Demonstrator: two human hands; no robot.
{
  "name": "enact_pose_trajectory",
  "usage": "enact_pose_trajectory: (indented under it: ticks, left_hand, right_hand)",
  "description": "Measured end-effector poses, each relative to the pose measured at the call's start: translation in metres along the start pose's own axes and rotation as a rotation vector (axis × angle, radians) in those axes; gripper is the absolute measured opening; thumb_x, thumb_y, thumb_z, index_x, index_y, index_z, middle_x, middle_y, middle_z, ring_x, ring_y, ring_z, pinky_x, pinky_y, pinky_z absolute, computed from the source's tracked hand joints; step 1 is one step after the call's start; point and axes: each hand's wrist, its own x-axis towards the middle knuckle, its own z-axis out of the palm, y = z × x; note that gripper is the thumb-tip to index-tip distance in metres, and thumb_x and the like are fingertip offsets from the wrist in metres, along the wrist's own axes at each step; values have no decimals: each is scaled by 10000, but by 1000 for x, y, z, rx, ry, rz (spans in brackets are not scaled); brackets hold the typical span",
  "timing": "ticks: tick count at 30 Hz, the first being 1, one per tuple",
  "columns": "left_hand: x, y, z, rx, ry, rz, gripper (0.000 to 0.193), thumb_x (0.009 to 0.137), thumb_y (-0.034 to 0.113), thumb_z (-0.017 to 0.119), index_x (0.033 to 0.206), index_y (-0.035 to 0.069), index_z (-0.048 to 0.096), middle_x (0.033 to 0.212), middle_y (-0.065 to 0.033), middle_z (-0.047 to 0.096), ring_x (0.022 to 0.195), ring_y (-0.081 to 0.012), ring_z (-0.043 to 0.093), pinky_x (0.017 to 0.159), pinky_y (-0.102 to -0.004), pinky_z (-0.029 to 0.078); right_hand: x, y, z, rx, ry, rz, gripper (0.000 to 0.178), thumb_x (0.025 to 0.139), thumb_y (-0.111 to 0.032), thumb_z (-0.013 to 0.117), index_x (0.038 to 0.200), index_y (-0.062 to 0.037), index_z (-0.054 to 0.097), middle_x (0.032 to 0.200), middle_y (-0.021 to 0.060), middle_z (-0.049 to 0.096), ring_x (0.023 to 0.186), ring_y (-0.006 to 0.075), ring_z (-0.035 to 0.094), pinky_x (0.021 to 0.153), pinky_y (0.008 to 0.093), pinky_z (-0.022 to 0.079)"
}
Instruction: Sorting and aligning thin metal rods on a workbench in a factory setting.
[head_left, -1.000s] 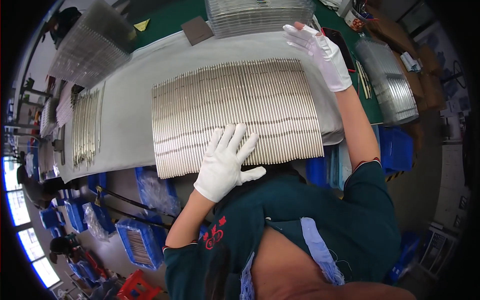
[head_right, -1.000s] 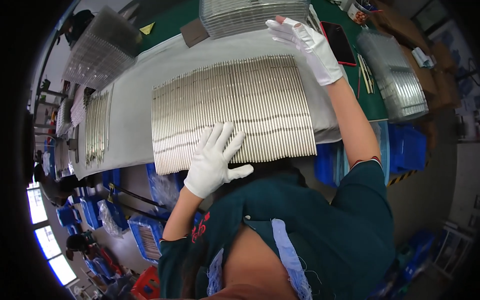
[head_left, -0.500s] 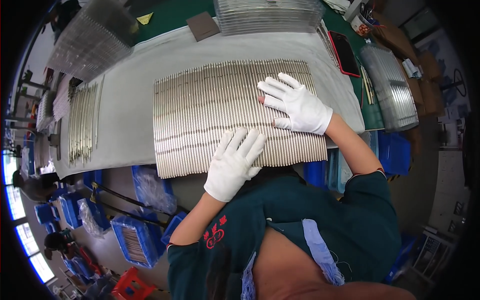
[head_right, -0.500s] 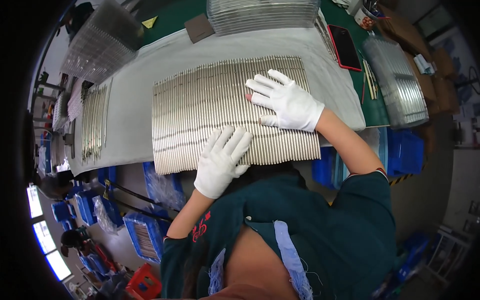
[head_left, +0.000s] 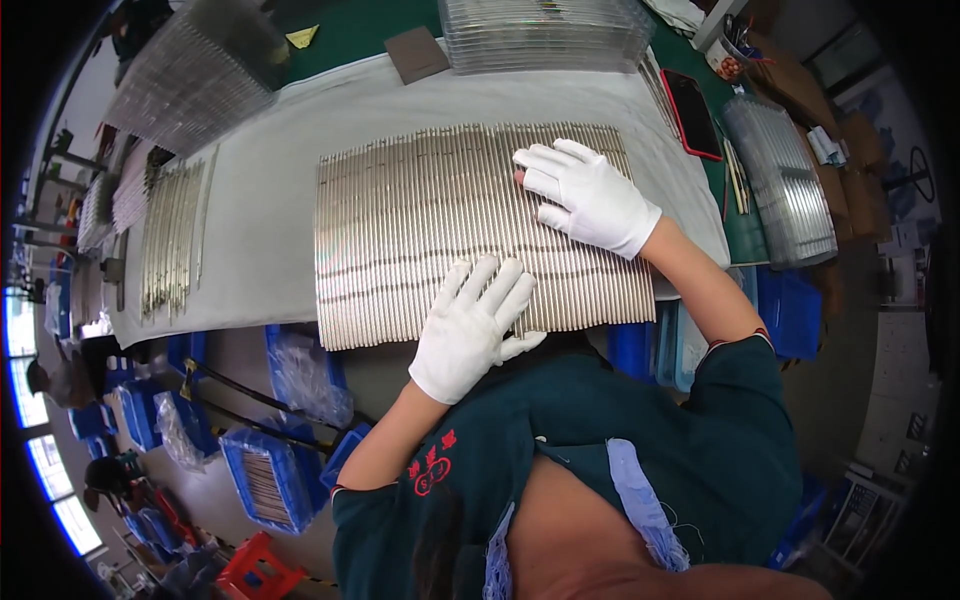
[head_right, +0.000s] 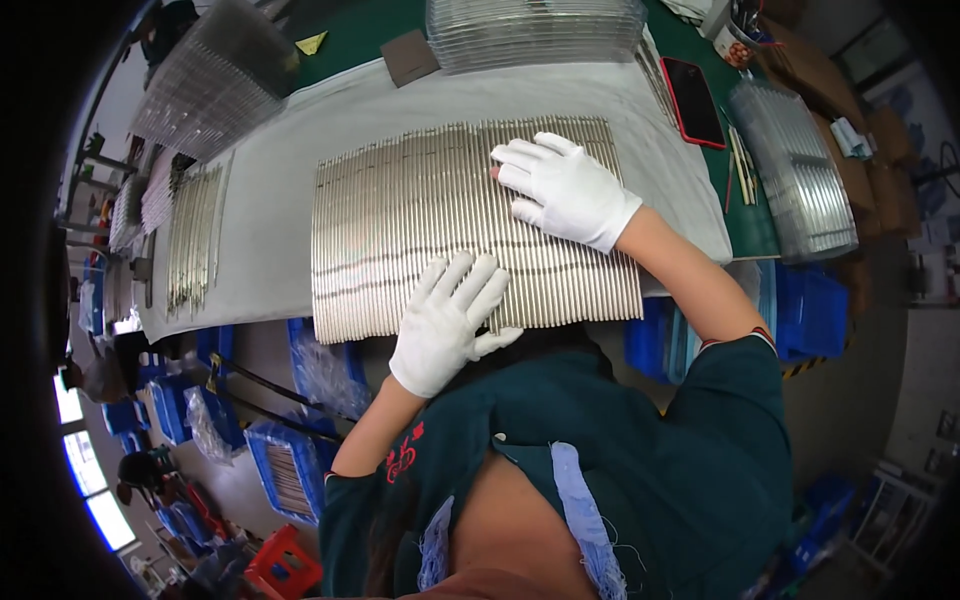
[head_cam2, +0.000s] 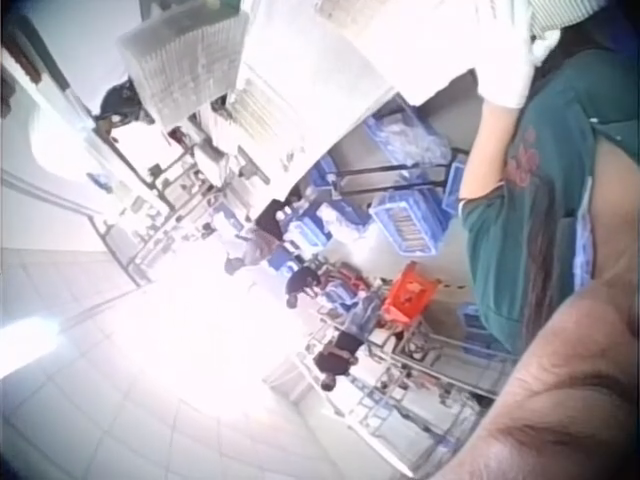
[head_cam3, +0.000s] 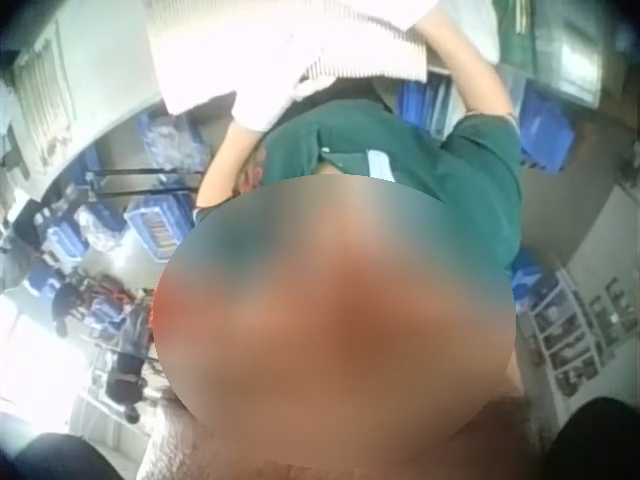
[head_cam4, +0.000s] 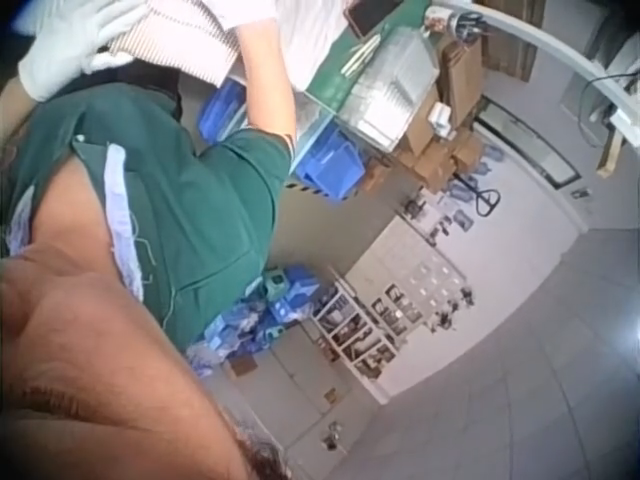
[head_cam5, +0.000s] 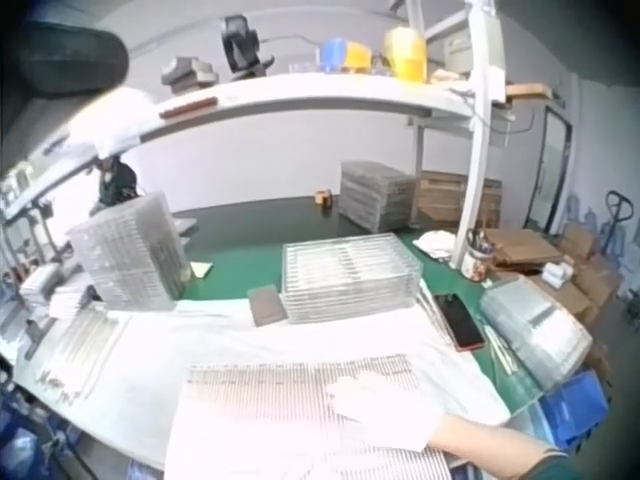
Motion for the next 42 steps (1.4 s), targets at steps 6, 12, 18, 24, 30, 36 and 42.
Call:
enact_pose_trajectory:
  ticks: [6, 12, 18, 24, 30, 36, 42]
  left_hand:
    - [2, 2, -4, 35, -26, 9, 682, 752, 431, 774, 1281, 51, 572, 1299, -97, 571, 1241, -281, 518, 1102, -437, 387]
    - [0, 2, 0, -20, 6, -13, 693, 726, 390, 806, 1293, 55, 588, 1329, -110, 582, 1261, -298, 525, 1097, -449, 397]
    - [-1, 1, 4, -53, 48, -25, 693, 713, 374, 832, 1279, 52, 595, 1304, -127, 580, 1257, -319, 525, 1076, -450, 419]
    - [17, -14, -4, -251, 218, -138, 665, 862, 417, 742, 1349, 1, 564, 1258, -206, 633, 1172, -360, 611, 1016, -444, 480]
    - [69, -30, -10, -894, 271, -612, 558, 1049, 380, 526, 1453, -3, 480, 1127, -188, 728, 987, -317, 700, 899, -383, 531]
    - [69, -16, -13, -1504, 552, -493, 419, 1105, 310, 438, 1341, -27, 516, 796, -40, 590, 739, -163, 671, 688, -273, 564]
    - [1, -25, -58, -1596, 677, -767, 368, 1097, 337, 452, 1256, 22, 556, 652, 45, 406, 427, -25, 308, 346, -201, 235]
  right_hand:
    - [52, 44, 18, -104, 26, 214, 310, 959, -215, 566, 1218, -66, 648, 1396, 123, 610, 1282, 284, 577, 1096, 419, 448]
    - [84, 55, 15, -6, -59, 320, 287, 970, -267, 520, 1096, -109, 723, 1404, 58, 617, 1186, 284, 634, 1019, 411, 503]
    - [103, 69, 4, 507, -132, 577, 316, 918, -306, 651, 1000, -4, 692, 1431, 113, 608, 1122, 193, 640, 923, 302, 488]
    - [111, 58, -22, 829, -82, 533, 202, 934, -239, 685, 914, -40, 658, 1338, 157, 625, 1100, 149, 619, 928, 286, 481]
    - [113, 20, -56, 820, -4, 366, 229, 975, -255, 680, 1025, -32, 680, 1162, 62, 702, 1097, 138, 620, 1021, 315, 464]
    - [118, -21, -85, 844, 11, 230, 395, 986, -331, 667, 1317, -115, 677, 990, -14, 634, 951, 80, 567, 933, 279, 481]
    - [163, -52, -71, 1005, 66, 49, 469, 993, -388, 655, 1328, -60, 639, 1324, 94, 641, 1208, 194, 610, 1036, 324, 473]
